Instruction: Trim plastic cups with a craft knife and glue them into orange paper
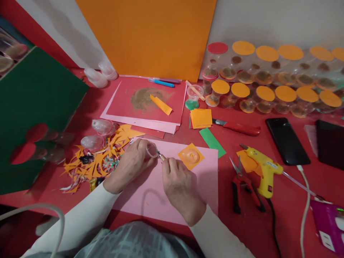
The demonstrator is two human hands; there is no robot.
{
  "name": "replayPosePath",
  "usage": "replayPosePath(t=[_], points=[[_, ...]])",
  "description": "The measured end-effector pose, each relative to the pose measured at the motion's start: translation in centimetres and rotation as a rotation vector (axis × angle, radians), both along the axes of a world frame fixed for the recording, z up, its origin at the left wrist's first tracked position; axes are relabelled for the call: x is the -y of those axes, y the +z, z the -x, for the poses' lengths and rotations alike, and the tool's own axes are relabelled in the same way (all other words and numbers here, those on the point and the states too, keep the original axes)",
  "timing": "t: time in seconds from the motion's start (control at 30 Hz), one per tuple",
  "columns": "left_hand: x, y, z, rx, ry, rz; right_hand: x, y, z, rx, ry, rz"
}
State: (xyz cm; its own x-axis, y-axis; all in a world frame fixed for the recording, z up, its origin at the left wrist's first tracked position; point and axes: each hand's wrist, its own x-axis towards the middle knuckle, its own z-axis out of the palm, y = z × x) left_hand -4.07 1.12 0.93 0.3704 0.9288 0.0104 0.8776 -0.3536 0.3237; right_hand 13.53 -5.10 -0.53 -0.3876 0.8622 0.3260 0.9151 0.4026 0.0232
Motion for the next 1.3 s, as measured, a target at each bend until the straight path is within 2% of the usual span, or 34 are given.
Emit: replayPosePath(t=[0.17, 0.4, 0.57, 0.77, 1.0, 1.3], points=[[0.1, -0.3, 0.1, 0.004, 0.013, 0.003, -0.5, 0.1, 0.6, -0.002, -0.046, -0.013], [0.1, -0.6, 0.3, 0.03, 0.001, -0.078, -0.8, -0.3, 0.2, -0.091, -0.079, -0.011], [0.2, -0.7, 0.4, 0.038, -0.005, -0.089, -0.1, -0.3, -0.6, -0.165, -0.047, 0.052], [0.2, -0.9, 0.4, 0.045, -0.006, -0.121, 0.0, -0.1, -0.5, -0.129, -0.033, 0.088], [0.2, -0.4, 0.3, 0.039, -0.001, -0.068, -0.3, -0.9, -0.4, -0.099, -0.029, 0.055], [0.2, -0.2, 0.1, 0.009, 0.019, -0.024, -0.8, -0.8, 0.2, -0.104, -0.022, 0.071]])
